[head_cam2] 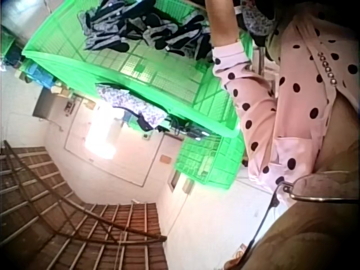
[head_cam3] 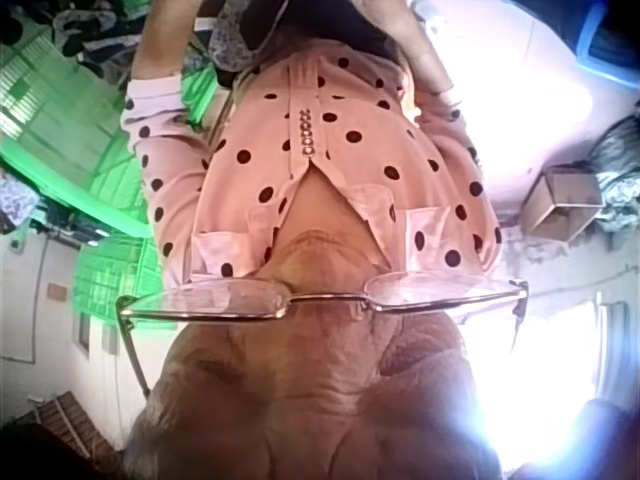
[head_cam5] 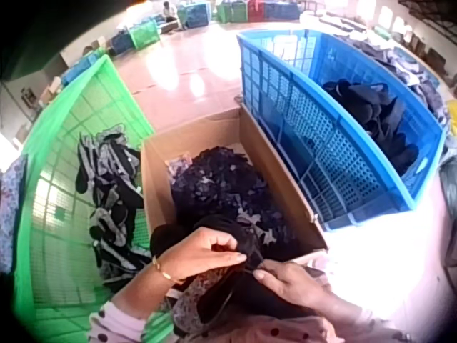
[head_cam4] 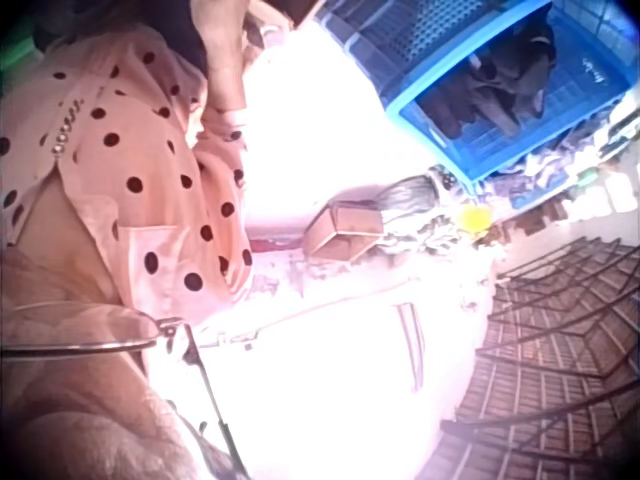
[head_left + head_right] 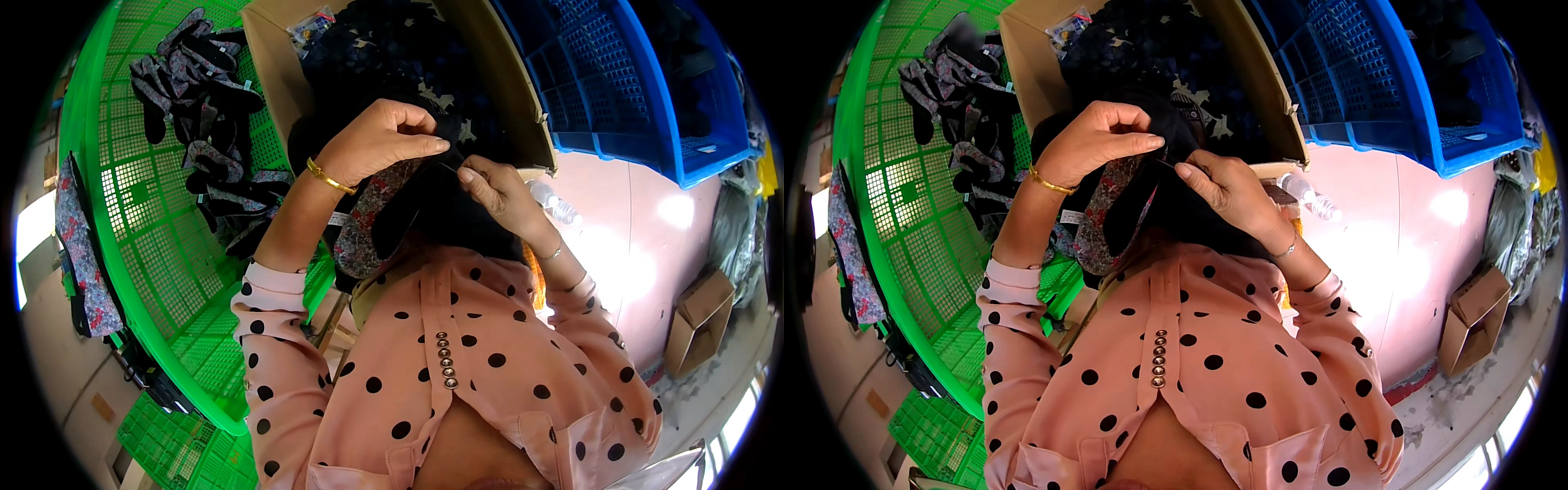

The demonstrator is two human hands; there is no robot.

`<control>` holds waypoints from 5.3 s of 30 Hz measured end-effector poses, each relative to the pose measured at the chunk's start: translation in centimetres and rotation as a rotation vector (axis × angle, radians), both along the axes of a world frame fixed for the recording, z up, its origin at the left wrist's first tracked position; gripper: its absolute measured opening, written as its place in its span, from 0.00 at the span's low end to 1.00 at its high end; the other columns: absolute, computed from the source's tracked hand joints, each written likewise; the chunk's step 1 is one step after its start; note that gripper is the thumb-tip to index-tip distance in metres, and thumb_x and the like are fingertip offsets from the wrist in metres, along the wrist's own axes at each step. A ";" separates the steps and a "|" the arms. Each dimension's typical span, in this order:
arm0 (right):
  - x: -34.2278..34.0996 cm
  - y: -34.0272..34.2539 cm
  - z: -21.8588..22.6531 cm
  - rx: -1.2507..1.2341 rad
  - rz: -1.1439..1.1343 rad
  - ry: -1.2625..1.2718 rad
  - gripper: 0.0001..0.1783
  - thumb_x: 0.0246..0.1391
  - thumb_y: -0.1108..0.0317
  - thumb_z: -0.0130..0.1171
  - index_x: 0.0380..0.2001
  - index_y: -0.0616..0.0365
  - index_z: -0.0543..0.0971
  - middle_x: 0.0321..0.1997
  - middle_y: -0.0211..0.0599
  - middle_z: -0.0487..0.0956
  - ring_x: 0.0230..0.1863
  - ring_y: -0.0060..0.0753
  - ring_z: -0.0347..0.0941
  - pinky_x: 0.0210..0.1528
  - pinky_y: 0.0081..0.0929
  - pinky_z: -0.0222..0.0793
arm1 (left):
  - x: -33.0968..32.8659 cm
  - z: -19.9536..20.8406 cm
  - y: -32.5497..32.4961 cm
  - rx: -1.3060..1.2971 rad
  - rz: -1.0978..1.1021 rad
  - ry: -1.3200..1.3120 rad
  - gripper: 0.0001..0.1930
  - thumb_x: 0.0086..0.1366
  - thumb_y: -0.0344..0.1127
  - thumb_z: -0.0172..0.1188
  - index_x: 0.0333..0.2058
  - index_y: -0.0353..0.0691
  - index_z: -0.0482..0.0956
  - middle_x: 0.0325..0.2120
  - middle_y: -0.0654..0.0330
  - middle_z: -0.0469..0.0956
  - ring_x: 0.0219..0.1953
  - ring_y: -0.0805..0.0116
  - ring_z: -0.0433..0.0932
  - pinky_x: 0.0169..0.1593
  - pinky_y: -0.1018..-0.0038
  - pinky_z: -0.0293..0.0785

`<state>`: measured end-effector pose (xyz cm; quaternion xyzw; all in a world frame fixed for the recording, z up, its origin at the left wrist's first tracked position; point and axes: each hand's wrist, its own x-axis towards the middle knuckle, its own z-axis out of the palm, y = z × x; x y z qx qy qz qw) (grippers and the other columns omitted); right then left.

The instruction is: The person uses a small blade to trim loose threads and excess fabric from the edges of a black slipper with a floral pattern. The person repeatedly picks up the slipper, trims specific areas, and places it back into a green basket filled with similar footwear.

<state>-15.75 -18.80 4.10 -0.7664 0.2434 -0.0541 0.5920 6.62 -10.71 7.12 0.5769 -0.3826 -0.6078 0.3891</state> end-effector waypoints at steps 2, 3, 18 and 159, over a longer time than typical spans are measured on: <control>0.5 -0.1 -0.1 -0.024 0.014 -0.016 0.22 0.63 0.53 0.53 0.27 0.64 0.74 0.20 0.48 0.72 0.21 0.47 0.69 0.26 0.33 0.64 | -0.1 0.4 0.0 -0.011 0.012 0.000 0.10 0.60 0.35 0.66 0.25 0.35 0.79 0.20 0.72 0.71 0.25 0.86 0.66 0.29 0.85 0.64; 0.6 -0.2 -0.1 -0.044 0.023 -0.018 0.22 0.63 0.53 0.54 0.27 0.64 0.74 0.20 0.48 0.72 0.21 0.47 0.69 0.26 0.33 0.64 | -0.1 0.4 0.0 -0.006 0.013 0.005 0.10 0.60 0.35 0.66 0.25 0.35 0.79 0.20 0.72 0.71 0.25 0.85 0.66 0.29 0.85 0.64; 1.2 -1.5 -1.0 0.195 -0.145 -0.101 0.27 0.65 0.46 0.49 0.21 0.58 0.73 0.13 0.27 0.67 0.15 0.24 0.63 0.20 0.22 0.59 | 0.0 0.5 -0.8 -0.167 0.193 -0.107 0.09 0.65 0.36 0.62 0.28 0.38 0.76 0.22 0.76 0.67 0.27 0.88 0.62 0.31 0.85 0.61; 3.7 -1.3 -2.0 0.135 -0.057 -0.089 0.27 0.67 0.46 0.46 0.34 0.62 0.74 0.18 0.30 0.66 0.23 0.20 0.63 0.27 0.20 0.60 | -3.8 -2.7 7.8 -0.618 0.429 -1.102 0.11 0.47 0.35 0.71 0.32 0.48 0.83 0.31 0.68 0.75 0.38 0.65 0.72 0.43 0.72 0.71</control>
